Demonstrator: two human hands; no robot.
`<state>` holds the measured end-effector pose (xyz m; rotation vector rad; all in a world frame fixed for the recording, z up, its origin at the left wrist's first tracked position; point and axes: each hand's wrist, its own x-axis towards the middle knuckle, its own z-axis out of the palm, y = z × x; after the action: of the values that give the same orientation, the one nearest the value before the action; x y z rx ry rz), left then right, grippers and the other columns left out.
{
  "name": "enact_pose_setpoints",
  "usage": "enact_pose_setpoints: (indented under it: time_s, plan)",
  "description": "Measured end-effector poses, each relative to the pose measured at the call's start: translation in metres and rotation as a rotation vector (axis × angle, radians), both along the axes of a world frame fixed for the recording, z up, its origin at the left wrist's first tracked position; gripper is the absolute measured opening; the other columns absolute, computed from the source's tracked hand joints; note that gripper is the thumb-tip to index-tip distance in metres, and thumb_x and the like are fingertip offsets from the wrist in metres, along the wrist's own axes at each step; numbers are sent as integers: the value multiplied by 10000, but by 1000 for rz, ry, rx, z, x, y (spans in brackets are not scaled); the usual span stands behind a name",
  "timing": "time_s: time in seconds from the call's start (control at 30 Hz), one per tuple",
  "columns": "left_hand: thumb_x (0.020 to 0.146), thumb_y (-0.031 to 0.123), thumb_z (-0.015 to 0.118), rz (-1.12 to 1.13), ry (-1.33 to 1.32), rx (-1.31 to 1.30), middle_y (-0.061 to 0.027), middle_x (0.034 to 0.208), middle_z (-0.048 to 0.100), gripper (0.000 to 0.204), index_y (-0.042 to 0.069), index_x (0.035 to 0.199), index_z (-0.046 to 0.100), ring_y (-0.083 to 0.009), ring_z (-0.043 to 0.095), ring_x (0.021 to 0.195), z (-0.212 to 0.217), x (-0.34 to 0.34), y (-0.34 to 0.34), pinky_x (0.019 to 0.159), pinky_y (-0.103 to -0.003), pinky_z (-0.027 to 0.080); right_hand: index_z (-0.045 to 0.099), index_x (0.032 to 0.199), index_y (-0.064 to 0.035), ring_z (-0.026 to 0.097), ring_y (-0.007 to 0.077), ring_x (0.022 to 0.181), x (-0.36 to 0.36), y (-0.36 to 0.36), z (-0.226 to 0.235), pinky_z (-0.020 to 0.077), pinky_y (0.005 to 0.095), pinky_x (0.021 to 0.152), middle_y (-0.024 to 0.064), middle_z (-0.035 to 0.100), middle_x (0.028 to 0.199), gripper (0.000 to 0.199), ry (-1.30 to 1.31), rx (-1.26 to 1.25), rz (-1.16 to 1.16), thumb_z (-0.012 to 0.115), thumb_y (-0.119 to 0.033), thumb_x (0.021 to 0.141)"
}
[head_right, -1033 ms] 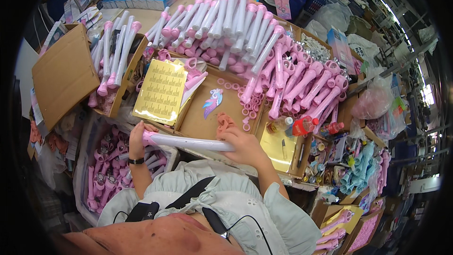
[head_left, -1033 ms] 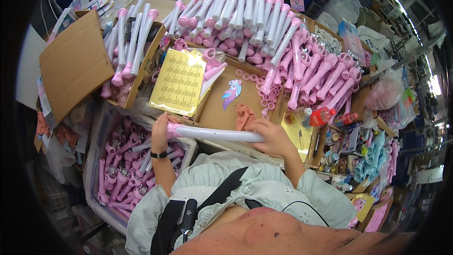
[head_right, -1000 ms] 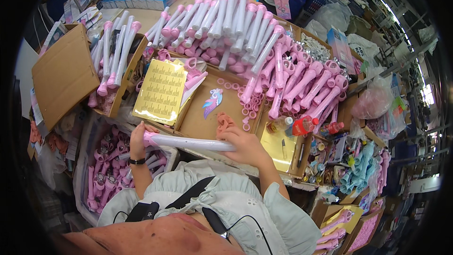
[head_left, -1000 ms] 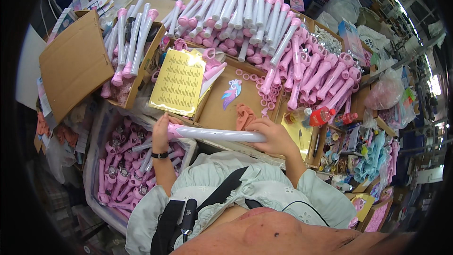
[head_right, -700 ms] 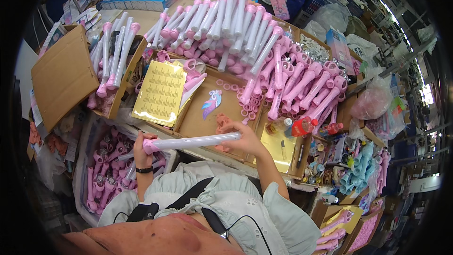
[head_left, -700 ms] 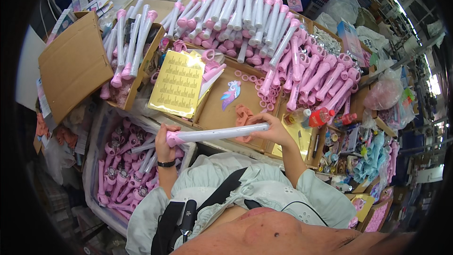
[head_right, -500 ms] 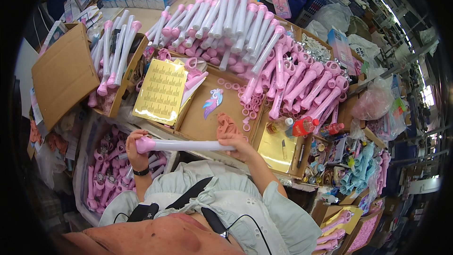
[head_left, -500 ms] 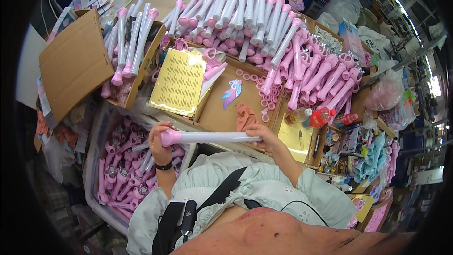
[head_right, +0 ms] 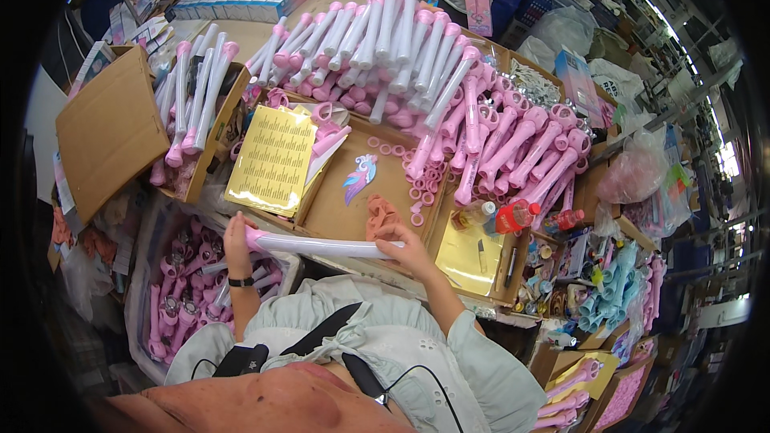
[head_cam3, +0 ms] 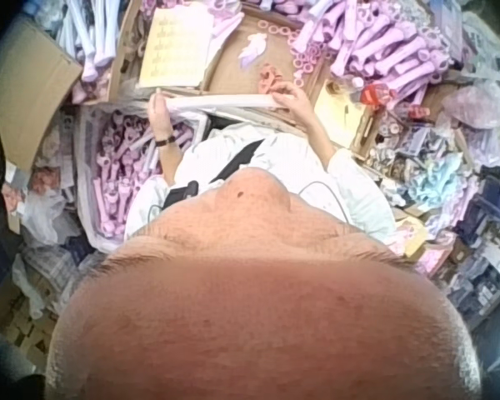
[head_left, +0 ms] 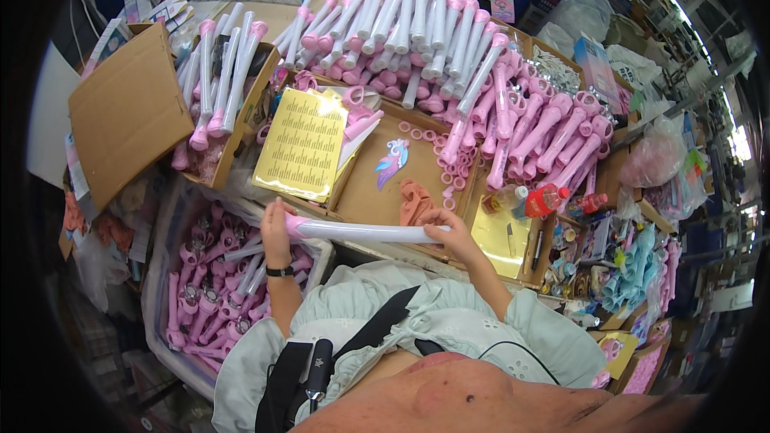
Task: The person repeatedly assembles bubble wands by picking a pink wand head and a clear plastic tube, then inserting the head into the tube. The assembled wands are placed into a cardboard box on the table.
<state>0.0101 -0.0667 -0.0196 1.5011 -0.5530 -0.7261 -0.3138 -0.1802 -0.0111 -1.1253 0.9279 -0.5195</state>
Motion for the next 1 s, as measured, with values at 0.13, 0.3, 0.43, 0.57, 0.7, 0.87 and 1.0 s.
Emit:
enact_pose_setpoints:
  time_s: [0.13, 0.3, 0.43, 0.57, 0.7, 0.87, 1.0]
  plan:
    - [940, 261, 451, -180, -153, 167, -38, 666, 523, 356, -3, 718, 539, -107, 453, 638, -15, -5, 11, 608, -257, 384, 560, 1002, -42, 595, 110, 612, -7, -7, 8, 427, 183, 441, 58, 600, 856, 245, -103, -18, -58, 573, -251, 874]
    - [898, 296, 483, -574, -201, 506, -33, 666, 557, 347, -17, 804, 598, -124, 496, 630, -9, -8, 25, 582, -269, 416, 539, 990, -64, 426, 81, 414, -10, -13, -2, 381, 198, 415, 72, 599, 837, 281, -188, 81, -189, 498, -330, 908]
    - [909, 315, 479, -895, -39, 406, -46, 822, 609, 356, -17, 927, 607, -122, 541, 669, 4, -10, 35, 609, -267, 438, 500, 1083, -58, 443, 84, 463, -11, -22, -16, 432, 264, 496, 80, 604, 889, 315, -460, 114, -281, 498, -320, 909]
    - [929, 410, 419, -770, 427, 123, -125, 833, 633, 486, -28, 1107, 532, -163, 580, 616, 7, -12, 47, 549, -270, 470, 498, 1118, -44, 526, 91, 550, -13, -27, -26, 449, 234, 505, 83, 614, 909, 339, -529, 262, -207, 519, -302, 899]
    - [939, 502, 278, -225, 917, -404, -167, 676, 604, 587, -4, 1190, 435, -192, 491, 384, -3, -21, 51, 313, -300, 351, 509, 1099, -24, 583, 99, 605, -11, -17, -36, 488, 221, 557, 77, 623, 876, 330, -392, 436, 12, 557, -271, 886]
    - [905, 329, 449, -138, 1459, -960, -6, 551, 419, 281, 58, 889, 523, -102, 387, 434, -12, -29, 29, 423, -229, 339, 519, 1112, -44, 596, 97, 702, -10, -8, -39, 467, 204, 582, 59, 615, 907, 360, -353, 550, 506, 590, -302, 872]
    - [935, 240, 413, -78, 1530, -826, -26, 764, 473, 251, 20, 984, 524, -116, 424, 618, -9, -44, 9, 575, -242, 377, 502, 1171, -56, 598, 111, 844, -8, -3, -31, 477, 222, 664, 27, 583, 996, 471, -188, 481, 755, 633, -353, 830]
